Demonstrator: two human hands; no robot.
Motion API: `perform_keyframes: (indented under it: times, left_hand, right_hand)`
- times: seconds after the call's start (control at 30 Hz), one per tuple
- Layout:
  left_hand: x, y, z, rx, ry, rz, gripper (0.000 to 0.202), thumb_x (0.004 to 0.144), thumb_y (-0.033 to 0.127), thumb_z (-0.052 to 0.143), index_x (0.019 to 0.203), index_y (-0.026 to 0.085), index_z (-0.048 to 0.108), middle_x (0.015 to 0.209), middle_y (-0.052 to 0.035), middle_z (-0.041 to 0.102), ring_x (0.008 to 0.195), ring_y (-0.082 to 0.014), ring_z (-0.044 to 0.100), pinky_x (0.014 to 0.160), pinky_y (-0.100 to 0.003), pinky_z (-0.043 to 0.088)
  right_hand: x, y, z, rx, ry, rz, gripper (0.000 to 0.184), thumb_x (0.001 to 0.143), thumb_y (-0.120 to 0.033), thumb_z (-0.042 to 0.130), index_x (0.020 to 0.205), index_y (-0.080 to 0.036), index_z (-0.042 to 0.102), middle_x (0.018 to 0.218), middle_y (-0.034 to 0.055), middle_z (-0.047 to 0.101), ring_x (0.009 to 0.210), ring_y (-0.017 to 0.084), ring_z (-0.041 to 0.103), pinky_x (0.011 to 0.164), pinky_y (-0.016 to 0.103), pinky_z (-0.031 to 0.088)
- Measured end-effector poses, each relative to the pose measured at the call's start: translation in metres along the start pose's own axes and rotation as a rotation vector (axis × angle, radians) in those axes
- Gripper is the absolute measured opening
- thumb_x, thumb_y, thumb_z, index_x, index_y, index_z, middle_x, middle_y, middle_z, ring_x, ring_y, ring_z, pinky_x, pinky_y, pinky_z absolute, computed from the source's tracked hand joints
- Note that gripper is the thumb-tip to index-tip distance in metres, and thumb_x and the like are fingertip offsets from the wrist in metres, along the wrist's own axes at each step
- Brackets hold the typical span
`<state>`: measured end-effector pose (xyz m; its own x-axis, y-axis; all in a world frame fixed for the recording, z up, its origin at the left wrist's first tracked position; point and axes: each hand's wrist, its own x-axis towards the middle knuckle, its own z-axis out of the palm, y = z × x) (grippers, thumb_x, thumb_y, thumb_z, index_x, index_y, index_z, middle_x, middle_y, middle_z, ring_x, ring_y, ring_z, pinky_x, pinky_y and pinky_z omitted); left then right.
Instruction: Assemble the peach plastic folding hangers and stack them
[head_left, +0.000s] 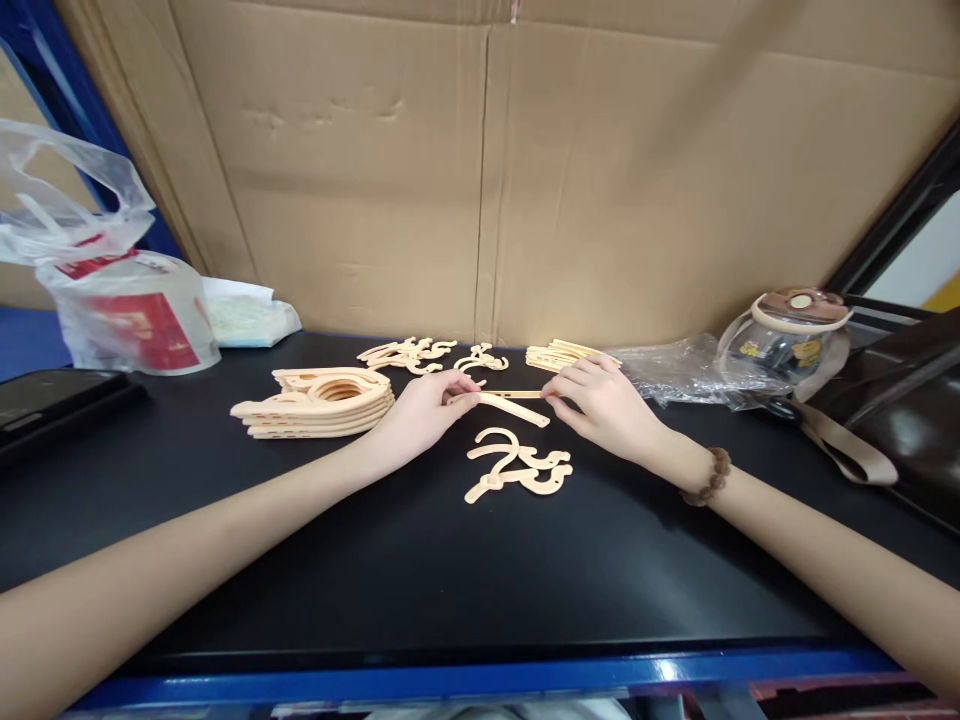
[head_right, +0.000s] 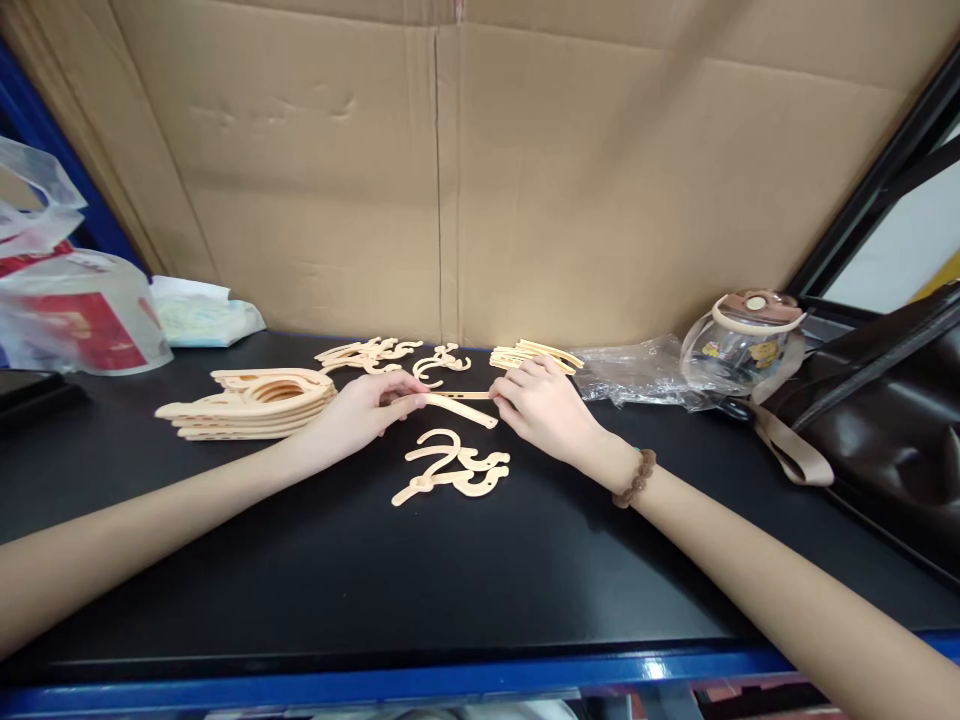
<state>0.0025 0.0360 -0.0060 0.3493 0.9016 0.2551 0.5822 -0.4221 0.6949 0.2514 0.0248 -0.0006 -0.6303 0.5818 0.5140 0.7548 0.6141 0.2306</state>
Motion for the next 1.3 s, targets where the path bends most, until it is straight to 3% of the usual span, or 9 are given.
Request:
perform_keyframes:
  times: [0.17, 0.33, 0.4, 0.5, 0.6, 0.73, 0.93, 1.07, 1.3]
  left_hand:
    - [-0.003, 0.003, -0.001, 0.181, 0.054, 0.105, 0.014, 0.083, 0.029, 0.054, 0.089, 0.02, 0.062, 0.094, -0.0035, 0.068, 0.081, -0.0177, 0.061, 0.074, -0.031, 0.047]
    - [-0.002, 0.0, 0.001, 0.202, -0.011, 0.102, 0.012, 0.081, 0.03, 0.058, 0.087, 0.02, 0.062, 0.087, -0.0014, 0.067, 0.083, -0.0179, 0.061, 0.076, -0.031, 0.048]
    - [-0.003, -0.001, 0.003, 0.196, -0.012, 0.098, 0.021, 0.081, 0.035, 0.06, 0.097, 0.021, 0.06, 0.091, -0.0018, 0.066, 0.082, -0.018, 0.061, 0.075, -0.032, 0.048]
    - [-0.004, 0.002, 0.004, 0.182, 0.082, 0.104, 0.043, 0.084, 0.04, 0.056, 0.121, 0.02, 0.047, 0.107, -0.0052, 0.061, 0.077, -0.0164, 0.06, 0.073, -0.033, 0.049]
    - [-0.005, 0.006, 0.001, 0.177, 0.187, 0.15, 0.043, 0.09, 0.039, 0.045, 0.129, 0.02, 0.041, 0.119, -0.0082, 0.055, 0.087, -0.0168, 0.059, 0.078, -0.033, 0.048]
    - [-0.005, 0.009, -0.006, 0.239, 0.17, 0.204, 0.043, 0.089, 0.044, 0.049, 0.126, 0.021, 0.049, 0.121, -0.0059, 0.058, 0.106, -0.0205, 0.055, 0.088, -0.034, 0.045]
    - [-0.006, 0.011, -0.01, 0.392, 0.047, 0.151, 0.021, 0.085, 0.039, 0.056, 0.088, 0.023, 0.069, 0.091, -0.0001, 0.069, 0.089, -0.0212, 0.061, 0.077, -0.032, 0.044]
    - [-0.007, 0.013, -0.011, 0.43, 0.022, 0.121, 0.022, 0.084, 0.042, 0.057, 0.083, 0.024, 0.07, 0.086, 0.0011, 0.071, 0.083, -0.021, 0.062, 0.074, -0.032, 0.042]
    - [-0.006, 0.008, -0.011, 0.449, -0.042, 0.102, 0.021, 0.084, 0.041, 0.056, 0.081, 0.026, 0.07, 0.086, 0.0018, 0.071, 0.082, -0.0197, 0.062, 0.068, -0.03, 0.042]
  right_hand:
    - [-0.001, 0.007, 0.006, 0.093, -0.077, 0.132, 0.012, 0.087, -0.017, 0.048, 0.085, -0.018, 0.059, 0.085, 0.0042, 0.068, 0.082, 0.02, 0.061, 0.082, 0.035, 0.039]
    - [-0.003, 0.009, 0.008, 0.252, -0.136, 0.272, 0.006, 0.083, -0.02, 0.054, 0.081, -0.02, 0.059, 0.078, 0.0011, 0.067, 0.072, 0.017, 0.06, 0.066, 0.029, 0.041]
    - [-0.003, 0.008, 0.008, 0.309, -0.126, 0.342, 0.005, 0.082, -0.02, 0.056, 0.079, -0.02, 0.059, 0.073, -0.0001, 0.065, 0.066, 0.016, 0.059, 0.06, 0.027, 0.04]
    - [-0.001, 0.006, 0.007, 0.375, -0.047, 0.424, 0.004, 0.081, -0.021, 0.06, 0.077, -0.02, 0.059, 0.074, -0.0007, 0.065, 0.064, 0.015, 0.057, 0.059, 0.026, 0.041]
    - [0.001, 0.001, 0.004, 0.468, 0.057, 0.488, 0.005, 0.08, -0.022, 0.064, 0.079, -0.02, 0.059, 0.082, -0.0005, 0.067, 0.067, 0.014, 0.058, 0.064, 0.028, 0.044]
    - [0.003, -0.009, 0.0, 0.6, 0.086, 0.465, 0.006, 0.08, -0.022, 0.066, 0.081, -0.019, 0.061, 0.082, 0.0001, 0.066, 0.071, 0.014, 0.06, 0.067, 0.027, 0.047]
    - [0.002, -0.012, 0.005, 0.599, 0.023, 0.401, 0.007, 0.08, -0.024, 0.066, 0.085, -0.02, 0.062, 0.081, 0.0, 0.067, 0.071, 0.015, 0.06, 0.065, 0.029, 0.047]
    - [0.001, -0.005, 0.007, 0.605, -0.004, 0.347, 0.015, 0.08, -0.027, 0.067, 0.092, -0.019, 0.065, 0.086, 0.0017, 0.069, 0.076, 0.016, 0.062, 0.072, 0.031, 0.049]
    - [0.001, -0.001, 0.006, 0.572, -0.099, 0.268, 0.01, 0.083, -0.03, 0.064, 0.082, -0.02, 0.067, 0.083, 0.0007, 0.069, 0.078, 0.016, 0.062, 0.073, 0.031, 0.048]
